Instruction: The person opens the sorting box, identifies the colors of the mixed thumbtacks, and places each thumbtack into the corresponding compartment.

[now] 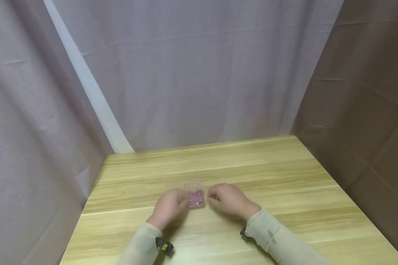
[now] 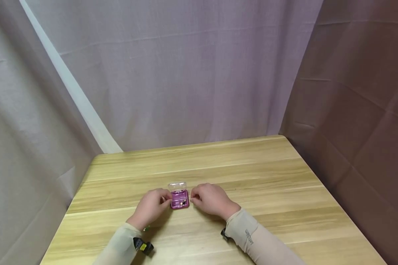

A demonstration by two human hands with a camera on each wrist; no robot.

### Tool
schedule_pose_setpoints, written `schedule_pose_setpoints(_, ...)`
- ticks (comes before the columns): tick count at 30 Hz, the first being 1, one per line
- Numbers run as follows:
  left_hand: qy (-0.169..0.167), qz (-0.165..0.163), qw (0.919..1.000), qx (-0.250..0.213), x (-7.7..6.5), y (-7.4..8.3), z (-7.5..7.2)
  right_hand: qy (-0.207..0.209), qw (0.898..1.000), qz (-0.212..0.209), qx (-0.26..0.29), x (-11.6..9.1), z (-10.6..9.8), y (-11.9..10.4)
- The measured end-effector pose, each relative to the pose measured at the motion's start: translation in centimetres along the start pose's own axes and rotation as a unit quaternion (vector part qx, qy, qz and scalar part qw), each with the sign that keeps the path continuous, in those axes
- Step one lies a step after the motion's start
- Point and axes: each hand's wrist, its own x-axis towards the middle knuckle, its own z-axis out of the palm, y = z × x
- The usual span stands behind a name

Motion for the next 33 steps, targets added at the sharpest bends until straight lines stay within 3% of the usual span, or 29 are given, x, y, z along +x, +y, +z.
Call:
schedule_pose_setpoints(11, -0.002, 0.013, 0.9995, 0.029, 0.4, 0.0, 0.9, 0.011, 1.0, -0.001, -0.003, -0.4, -0.4, 0.1)
schedule_pose_setpoints(17, -0.002, 0.001, 0.9998, 0.019, 0.0, -0.1, 1.1, 0.011, 1.0, -0.001, -0.006, -0.5, -0.2, 0.4)
schedule_pose_setpoints(23, 0.005, -0.014, 0.9999, -0.004, -0.6, -0.5, 0.3, 0.012, 1.0, 0.002, -0.008, -0.6, 0.0, 0.6)
schedule_pose_setpoints(33, 0.03, -0.041, 0.9985, 0.018, -2.4, -2.5, -1.2, 0.016, 1.0, 0.008, -0.011, -1.0, 0.0, 1.0)
